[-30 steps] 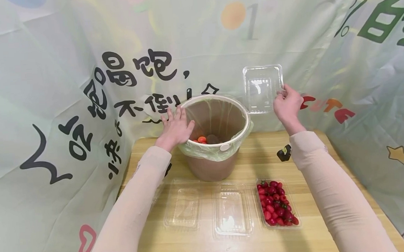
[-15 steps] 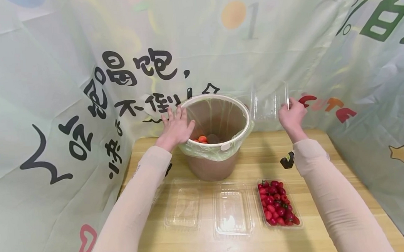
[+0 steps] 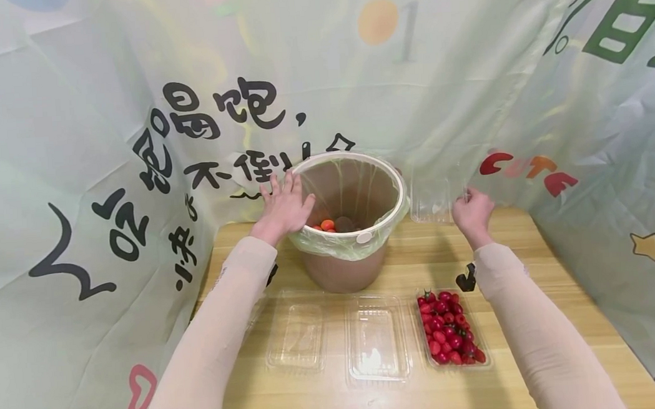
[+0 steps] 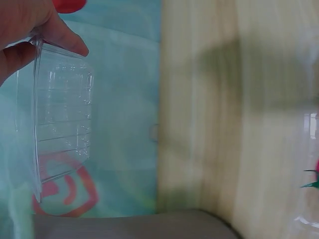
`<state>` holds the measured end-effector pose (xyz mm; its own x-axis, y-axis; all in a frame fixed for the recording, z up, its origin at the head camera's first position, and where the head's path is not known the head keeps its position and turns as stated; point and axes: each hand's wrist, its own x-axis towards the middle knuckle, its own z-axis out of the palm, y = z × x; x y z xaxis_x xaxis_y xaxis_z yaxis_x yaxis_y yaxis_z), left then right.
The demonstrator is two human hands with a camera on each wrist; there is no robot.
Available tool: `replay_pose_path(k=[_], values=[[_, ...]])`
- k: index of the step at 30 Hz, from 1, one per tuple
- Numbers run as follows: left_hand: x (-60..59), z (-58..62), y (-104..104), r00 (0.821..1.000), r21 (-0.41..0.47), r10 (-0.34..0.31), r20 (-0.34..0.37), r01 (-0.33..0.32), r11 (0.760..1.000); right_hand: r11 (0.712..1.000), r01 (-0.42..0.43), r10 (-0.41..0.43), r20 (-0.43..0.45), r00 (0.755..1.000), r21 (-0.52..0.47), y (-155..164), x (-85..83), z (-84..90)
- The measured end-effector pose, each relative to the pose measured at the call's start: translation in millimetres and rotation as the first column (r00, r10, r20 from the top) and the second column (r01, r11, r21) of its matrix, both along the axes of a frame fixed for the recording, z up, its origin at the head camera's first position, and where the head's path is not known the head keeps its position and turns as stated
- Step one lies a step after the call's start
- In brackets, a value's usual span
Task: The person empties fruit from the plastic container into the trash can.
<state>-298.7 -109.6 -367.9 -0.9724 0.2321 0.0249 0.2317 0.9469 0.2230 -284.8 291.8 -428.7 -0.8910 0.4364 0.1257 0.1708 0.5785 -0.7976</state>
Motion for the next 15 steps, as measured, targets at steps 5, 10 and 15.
replay_pose_path(k=[5,10,15], values=[[0.0,0.2,0,1.000,-0.001,0.001,0.000,-0.001,1.000,1.000,-0.010,0.010,0.033,0.999,0.005,-1,5.3,-17.1],[1.0,1.5,0,1.000,-0.003,0.001,-0.007,-0.001,1.000,0.998,-0.051,0.048,0.098,0.994,0.028,2,9.0,-35.2],[2.1,2.2,0,1.000,-0.011,-0.004,0.003,0.004,1.000,0.996,-0.087,0.085,0.194,0.977,0.002,6,13.6,-50.0]])
